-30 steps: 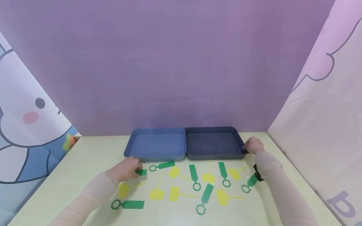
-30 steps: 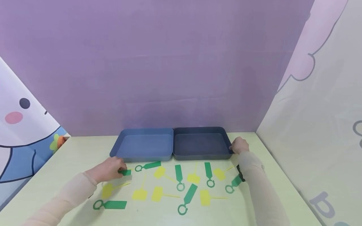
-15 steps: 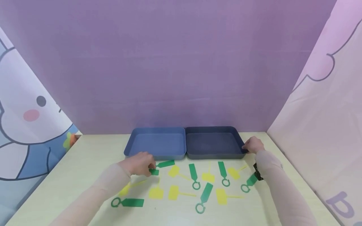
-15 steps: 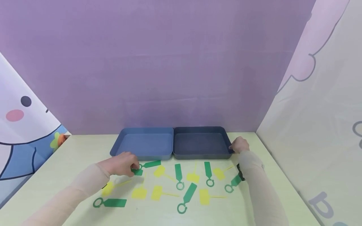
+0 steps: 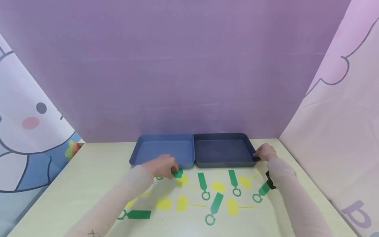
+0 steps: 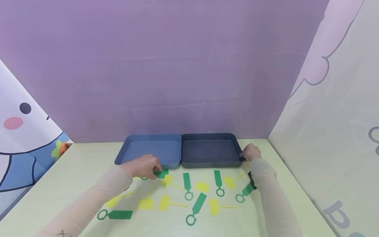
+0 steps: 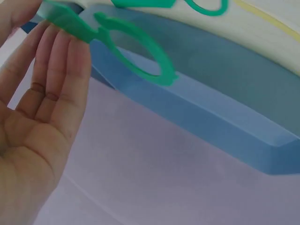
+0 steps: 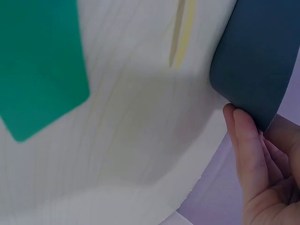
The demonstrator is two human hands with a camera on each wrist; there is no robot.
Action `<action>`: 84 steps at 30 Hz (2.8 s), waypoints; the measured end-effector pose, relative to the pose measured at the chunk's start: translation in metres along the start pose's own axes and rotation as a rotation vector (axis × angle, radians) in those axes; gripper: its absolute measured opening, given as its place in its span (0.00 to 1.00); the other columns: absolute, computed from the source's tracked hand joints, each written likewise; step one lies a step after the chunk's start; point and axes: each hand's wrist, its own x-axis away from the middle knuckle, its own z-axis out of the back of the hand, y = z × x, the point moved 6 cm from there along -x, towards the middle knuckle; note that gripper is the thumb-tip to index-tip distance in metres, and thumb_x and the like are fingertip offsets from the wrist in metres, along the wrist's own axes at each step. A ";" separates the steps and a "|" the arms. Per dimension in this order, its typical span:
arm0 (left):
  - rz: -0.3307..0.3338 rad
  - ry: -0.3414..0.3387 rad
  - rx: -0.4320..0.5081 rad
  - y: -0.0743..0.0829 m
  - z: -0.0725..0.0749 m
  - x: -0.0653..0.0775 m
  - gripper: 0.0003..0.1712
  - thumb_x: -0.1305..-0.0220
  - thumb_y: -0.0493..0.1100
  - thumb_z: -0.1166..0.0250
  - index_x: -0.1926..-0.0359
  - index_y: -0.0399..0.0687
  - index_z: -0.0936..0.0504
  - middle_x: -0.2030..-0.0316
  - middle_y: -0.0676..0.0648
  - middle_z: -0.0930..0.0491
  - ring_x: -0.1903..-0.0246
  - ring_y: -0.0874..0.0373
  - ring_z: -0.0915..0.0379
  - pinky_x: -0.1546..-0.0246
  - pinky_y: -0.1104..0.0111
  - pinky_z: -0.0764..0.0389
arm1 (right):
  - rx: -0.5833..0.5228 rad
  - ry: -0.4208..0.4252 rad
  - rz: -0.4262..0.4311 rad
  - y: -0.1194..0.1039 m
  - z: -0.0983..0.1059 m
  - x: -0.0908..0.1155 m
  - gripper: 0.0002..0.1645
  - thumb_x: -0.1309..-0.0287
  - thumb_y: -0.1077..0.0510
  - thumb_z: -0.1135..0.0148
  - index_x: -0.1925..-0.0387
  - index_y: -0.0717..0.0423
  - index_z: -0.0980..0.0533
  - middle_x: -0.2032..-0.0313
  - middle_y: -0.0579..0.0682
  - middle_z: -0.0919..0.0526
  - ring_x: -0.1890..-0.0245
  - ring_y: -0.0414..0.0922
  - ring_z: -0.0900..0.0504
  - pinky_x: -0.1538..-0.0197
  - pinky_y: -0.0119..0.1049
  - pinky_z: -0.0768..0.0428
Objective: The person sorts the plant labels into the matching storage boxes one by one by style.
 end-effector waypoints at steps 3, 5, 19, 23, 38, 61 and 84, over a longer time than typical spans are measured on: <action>-0.013 0.001 -0.011 0.007 0.000 -0.010 0.04 0.55 0.35 0.31 0.76 0.49 0.16 0.86 0.59 0.35 0.82 0.65 0.47 0.77 0.75 0.40 | -0.003 0.002 -0.005 0.000 0.001 0.000 0.15 0.47 0.60 0.38 0.63 0.70 0.21 0.72 0.57 0.15 0.80 0.39 0.19 0.55 0.49 0.23; -0.015 0.004 -0.012 0.010 0.000 -0.017 0.05 0.55 0.35 0.31 0.75 0.50 0.15 0.85 0.59 0.32 0.82 0.65 0.46 0.77 0.75 0.40 | -0.006 0.004 -0.002 0.000 0.002 0.000 0.15 0.47 0.60 0.39 0.63 0.70 0.21 0.72 0.57 0.15 0.80 0.40 0.19 0.54 0.50 0.24; 0.031 -0.002 -0.015 0.026 0.016 -0.067 0.14 0.51 0.39 0.30 0.60 0.49 0.15 0.64 0.52 0.16 0.63 0.63 0.22 0.64 0.74 0.21 | -0.019 0.009 -0.002 0.002 0.001 0.000 0.15 0.47 0.61 0.39 0.62 0.71 0.22 0.66 0.63 0.17 0.80 0.41 0.18 0.54 0.51 0.23; 0.051 -0.012 0.001 0.029 0.019 -0.076 0.13 0.49 0.39 0.31 0.59 0.49 0.15 0.64 0.52 0.16 0.64 0.64 0.22 0.65 0.75 0.22 | -0.018 0.000 -0.004 0.004 0.000 0.001 0.16 0.47 0.61 0.39 0.61 0.72 0.23 0.67 0.62 0.16 0.80 0.40 0.18 0.55 0.50 0.23; 0.101 -0.015 0.013 0.037 0.018 -0.113 0.13 0.48 0.42 0.31 0.58 0.50 0.16 0.62 0.54 0.18 0.62 0.63 0.23 0.62 0.74 0.22 | -0.019 0.028 -0.002 0.003 -0.001 0.003 0.16 0.48 0.60 0.38 0.62 0.71 0.22 0.67 0.62 0.16 0.80 0.40 0.18 0.55 0.49 0.22; 0.103 0.019 -0.008 0.058 0.004 -0.160 0.13 0.48 0.42 0.31 0.59 0.50 0.15 0.61 0.53 0.18 0.62 0.61 0.23 0.62 0.73 0.22 | -0.048 0.037 -0.038 0.002 0.003 0.009 0.14 0.48 0.62 0.38 0.63 0.71 0.22 0.66 0.63 0.17 0.81 0.38 0.20 0.63 0.40 0.19; 0.154 0.072 -0.044 0.055 -0.020 -0.181 0.09 0.47 0.41 0.32 0.63 0.50 0.14 0.67 0.53 0.17 0.66 0.60 0.23 0.63 0.72 0.21 | -0.056 0.034 -0.064 -0.002 0.001 0.012 0.14 0.47 0.63 0.38 0.61 0.71 0.23 0.64 0.64 0.18 0.80 0.39 0.18 0.58 0.44 0.20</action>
